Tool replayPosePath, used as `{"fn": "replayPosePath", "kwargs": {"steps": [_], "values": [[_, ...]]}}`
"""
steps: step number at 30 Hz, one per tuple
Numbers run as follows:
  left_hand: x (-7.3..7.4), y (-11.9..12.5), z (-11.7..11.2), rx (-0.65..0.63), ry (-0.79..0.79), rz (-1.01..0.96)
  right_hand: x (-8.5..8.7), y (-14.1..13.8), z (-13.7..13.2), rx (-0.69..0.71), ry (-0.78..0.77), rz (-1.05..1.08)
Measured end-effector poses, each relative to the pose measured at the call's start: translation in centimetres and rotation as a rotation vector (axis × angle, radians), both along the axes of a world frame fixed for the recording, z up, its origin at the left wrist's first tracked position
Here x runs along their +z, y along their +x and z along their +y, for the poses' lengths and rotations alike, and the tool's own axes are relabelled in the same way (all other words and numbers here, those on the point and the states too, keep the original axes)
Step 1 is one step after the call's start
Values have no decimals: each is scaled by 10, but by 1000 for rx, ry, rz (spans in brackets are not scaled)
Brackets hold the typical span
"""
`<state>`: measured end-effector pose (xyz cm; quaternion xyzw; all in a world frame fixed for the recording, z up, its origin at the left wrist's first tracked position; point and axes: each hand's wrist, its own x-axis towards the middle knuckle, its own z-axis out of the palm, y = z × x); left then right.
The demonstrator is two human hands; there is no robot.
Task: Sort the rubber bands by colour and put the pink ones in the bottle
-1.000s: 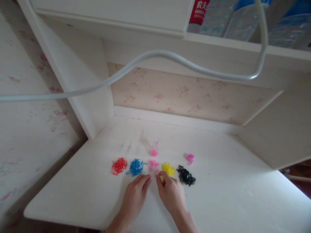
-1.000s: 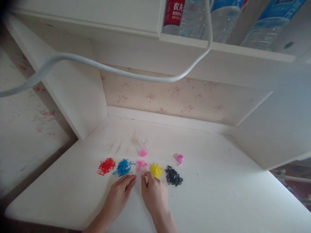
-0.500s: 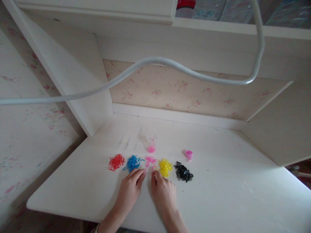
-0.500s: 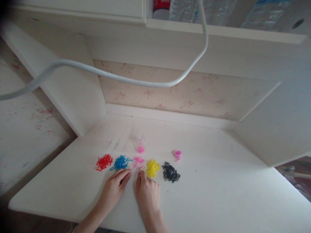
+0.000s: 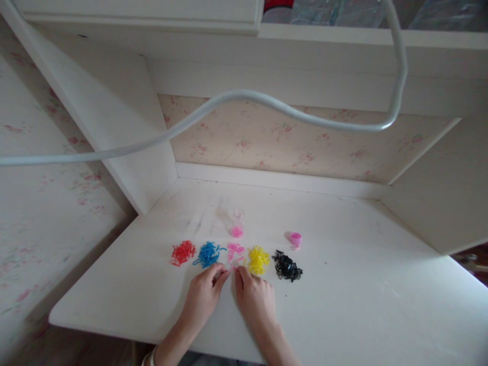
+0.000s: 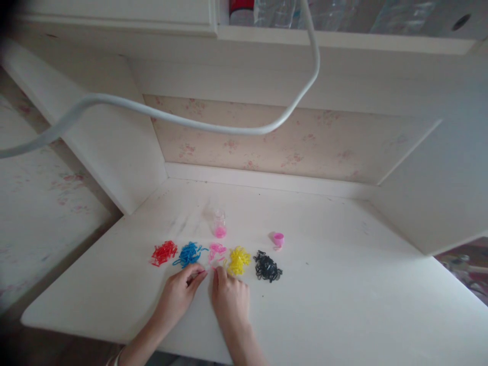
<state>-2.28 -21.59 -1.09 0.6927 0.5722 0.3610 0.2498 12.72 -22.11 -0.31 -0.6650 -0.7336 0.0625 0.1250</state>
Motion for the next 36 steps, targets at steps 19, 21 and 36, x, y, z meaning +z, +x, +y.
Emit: {"fn": "replayPosePath", "kwargs": {"steps": [19, 21, 36], "values": [[0, -2, 0, -9, 52, -15, -9, 3, 0, -14, 18, 127], [1, -2, 0, 6, 57, -6, -10, 4, -1, -13, 20, 134], [3, -2, -2, 33, 86, 11, -8, 4, -4, -19, 15, 98]]}}
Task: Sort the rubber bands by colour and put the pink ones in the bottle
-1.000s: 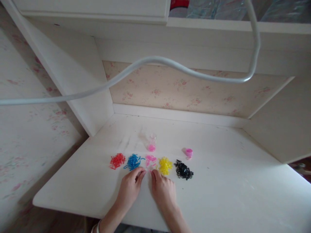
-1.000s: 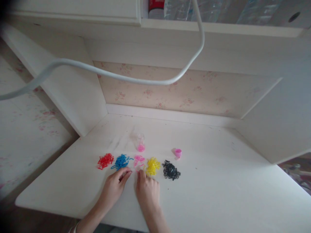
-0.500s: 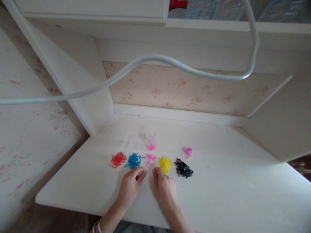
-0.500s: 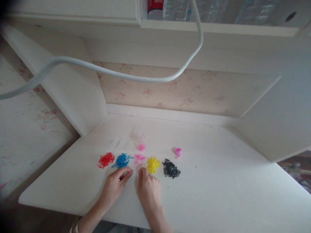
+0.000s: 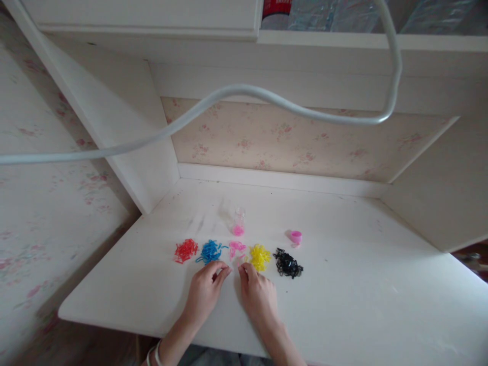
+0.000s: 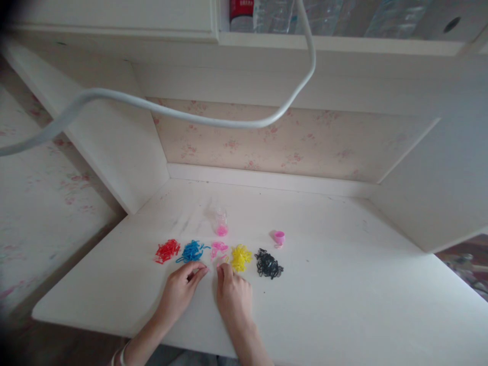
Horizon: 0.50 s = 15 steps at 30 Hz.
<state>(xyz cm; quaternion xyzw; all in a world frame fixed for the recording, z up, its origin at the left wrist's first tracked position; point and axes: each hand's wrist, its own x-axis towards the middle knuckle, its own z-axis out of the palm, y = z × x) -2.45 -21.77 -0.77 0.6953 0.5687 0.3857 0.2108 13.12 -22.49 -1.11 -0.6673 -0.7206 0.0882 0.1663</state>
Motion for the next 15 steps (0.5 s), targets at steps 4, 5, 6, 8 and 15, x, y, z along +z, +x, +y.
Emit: {"fn": "replayPosePath", "kwargs": {"steps": [4, 5, 6, 8, 15], "values": [[2, -1, 1, 1, -4, -2, 2, 0, 1, 4, -14, 19], [5, -1, 3, 2, 0, -2, 2, 0, 2, 4, -18, 22], [9, -1, 7, 3, 7, 0, 3, 0, 2, 5, -21, 24], [23, 0, 19, 7, 35, 8, 2, -1, 4, 6, -22, 22], [85, 19, 82, 54, 298, -14, 4, 0, 6, 14, -23, 10]]}}
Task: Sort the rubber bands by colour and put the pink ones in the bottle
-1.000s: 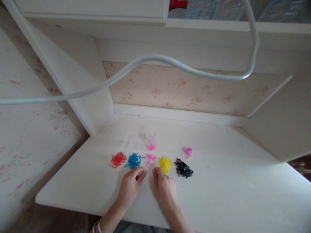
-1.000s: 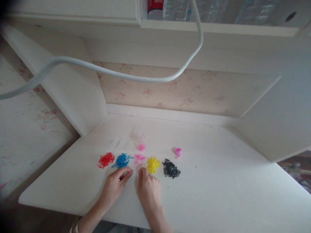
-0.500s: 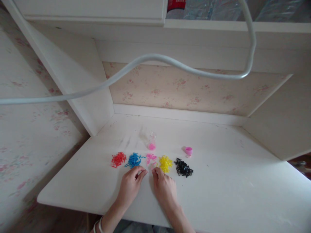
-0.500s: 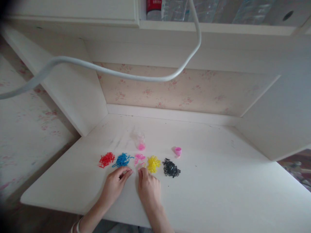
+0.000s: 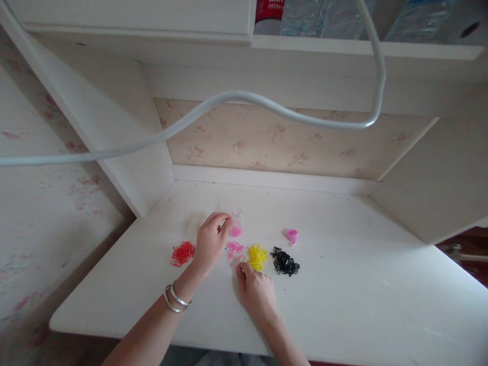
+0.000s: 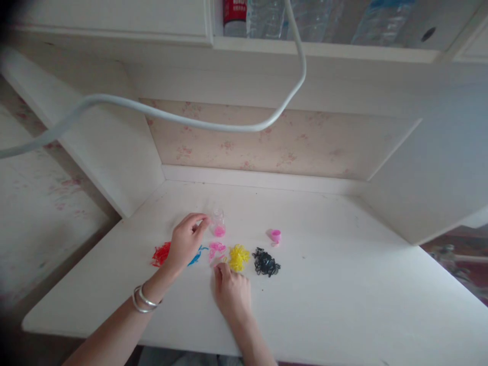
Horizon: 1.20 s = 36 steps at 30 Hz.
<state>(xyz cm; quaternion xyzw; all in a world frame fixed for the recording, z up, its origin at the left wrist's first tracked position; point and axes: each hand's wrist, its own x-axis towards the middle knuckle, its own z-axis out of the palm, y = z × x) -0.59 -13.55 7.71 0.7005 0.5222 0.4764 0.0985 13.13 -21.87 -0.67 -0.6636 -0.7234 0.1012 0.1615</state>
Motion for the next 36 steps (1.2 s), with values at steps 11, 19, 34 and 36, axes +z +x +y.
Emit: {"fn": "replayPosePath", "kwargs": {"steps": [11, 19, 34, 36], "values": [[-6, 11, 48, 63, 53, 45, 1, 1, 3, -1, 29, 2], [-9, 8, 50, 31, 37, 58, 2, 1, 4, -8, 7, 11], [-44, -17, -43, -70, -187, 84, 2, 1, 2, 17, 14, 47], [-53, -18, -53, -79, -225, 165, 2, 1, 1, 20, 18, 58]]}}
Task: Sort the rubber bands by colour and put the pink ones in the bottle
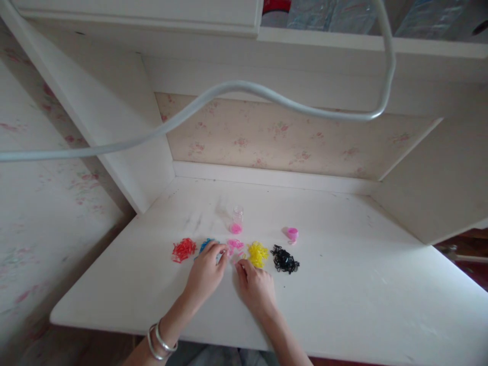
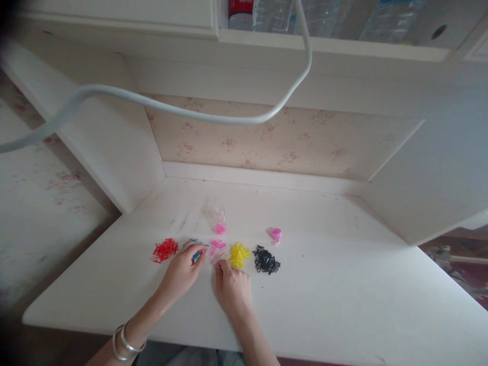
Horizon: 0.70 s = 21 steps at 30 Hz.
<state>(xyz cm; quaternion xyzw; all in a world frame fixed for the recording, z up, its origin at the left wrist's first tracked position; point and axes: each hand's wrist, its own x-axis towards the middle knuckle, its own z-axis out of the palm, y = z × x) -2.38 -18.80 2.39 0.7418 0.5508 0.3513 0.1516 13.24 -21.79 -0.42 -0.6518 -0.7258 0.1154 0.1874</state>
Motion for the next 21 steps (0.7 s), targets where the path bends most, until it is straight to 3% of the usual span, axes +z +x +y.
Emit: {"fn": "replayPosePath", "kwargs": {"steps": [8, 21], "values": [[-21, 7, -20, 110, -112, 310, -1, 0, -2, -5, 7, 37], [-18, 16, -5, 78, -142, 320, -6, 1, -1, 9, 26, 35]]}}
